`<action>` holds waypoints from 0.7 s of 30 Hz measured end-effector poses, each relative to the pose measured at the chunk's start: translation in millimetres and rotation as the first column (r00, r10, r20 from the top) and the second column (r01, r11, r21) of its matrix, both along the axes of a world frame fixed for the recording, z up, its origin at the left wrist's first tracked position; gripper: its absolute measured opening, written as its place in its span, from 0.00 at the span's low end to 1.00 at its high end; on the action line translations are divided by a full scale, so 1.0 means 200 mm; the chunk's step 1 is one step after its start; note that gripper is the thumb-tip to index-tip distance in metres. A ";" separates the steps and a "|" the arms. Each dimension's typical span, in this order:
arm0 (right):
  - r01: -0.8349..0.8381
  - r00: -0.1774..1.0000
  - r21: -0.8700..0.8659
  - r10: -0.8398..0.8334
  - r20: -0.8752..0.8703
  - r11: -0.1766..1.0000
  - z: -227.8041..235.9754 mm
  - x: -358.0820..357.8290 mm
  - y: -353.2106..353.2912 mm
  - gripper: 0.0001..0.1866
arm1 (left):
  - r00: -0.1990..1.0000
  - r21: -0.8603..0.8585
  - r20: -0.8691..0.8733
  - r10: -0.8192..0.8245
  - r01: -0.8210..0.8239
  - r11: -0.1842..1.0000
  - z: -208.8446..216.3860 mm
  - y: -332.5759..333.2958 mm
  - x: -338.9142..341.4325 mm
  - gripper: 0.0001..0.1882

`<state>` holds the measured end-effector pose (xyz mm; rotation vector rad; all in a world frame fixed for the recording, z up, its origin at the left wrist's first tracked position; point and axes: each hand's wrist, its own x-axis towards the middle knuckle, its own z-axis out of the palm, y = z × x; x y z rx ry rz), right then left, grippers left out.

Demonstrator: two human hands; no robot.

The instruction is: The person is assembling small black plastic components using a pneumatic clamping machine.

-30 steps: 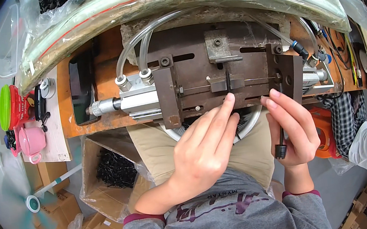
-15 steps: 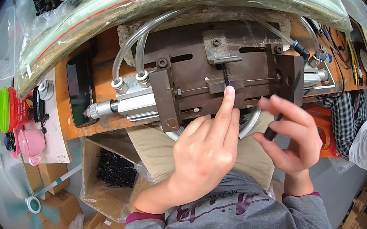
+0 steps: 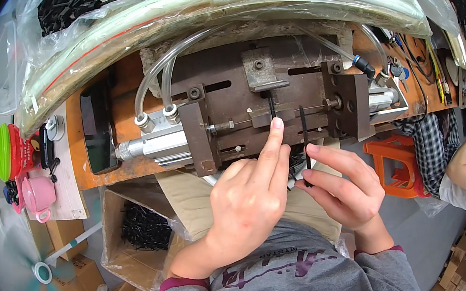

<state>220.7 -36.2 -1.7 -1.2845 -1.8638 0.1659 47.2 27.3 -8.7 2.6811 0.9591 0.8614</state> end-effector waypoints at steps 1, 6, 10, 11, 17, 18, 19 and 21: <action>0.003 1.000 0.001 -0.003 0.007 1.000 0.00 0.00 0.00 0.15 | 1.000 -0.038 0.003 -0.003 0.003 0.999 0.01 0.00 -0.01 0.13; 0.039 0.986 0.017 -0.041 0.164 0.999 -0.01 -0.01 0.05 0.13 | 0.992 -0.255 -0.017 -0.128 0.119 0.959 0.08 -0.08 -0.12 0.13; 0.014 0.958 0.018 -0.019 0.286 1.000 -0.04 -0.06 0.10 0.12 | 0.946 -0.336 -0.063 -0.318 0.279 0.899 0.03 -0.12 -0.19 0.17; 0.032 0.949 0.023 -0.038 0.313 0.999 -0.04 -0.08 0.11 0.11 | 0.947 -0.337 -0.061 -0.317 0.279 0.899 0.01 -0.12 -0.19 0.17; 0.085 0.923 0.019 -0.086 0.374 0.996 -0.02 -0.13 0.15 0.09 | 0.949 -0.372 -0.048 -0.313 0.274 0.887 -0.06 -0.12 -0.20 0.17; 0.085 0.920 0.009 -0.083 0.384 0.996 -0.01 -0.13 0.15 0.09 | 0.948 -0.381 -0.044 -0.316 0.276 0.882 -0.06 -0.12 -0.20 0.18; 0.086 0.916 0.000 -0.079 0.394 0.996 0.00 -0.13 0.14 0.09 | 0.947 -0.390 -0.040 -0.318 0.279 0.877 -0.06 -0.12 -0.19 0.19; 0.086 0.909 -0.012 -0.073 0.411 0.996 0.01 -0.13 0.14 0.09 | 0.957 -0.417 0.014 -0.290 0.270 0.868 -0.04 -0.11 -0.18 0.16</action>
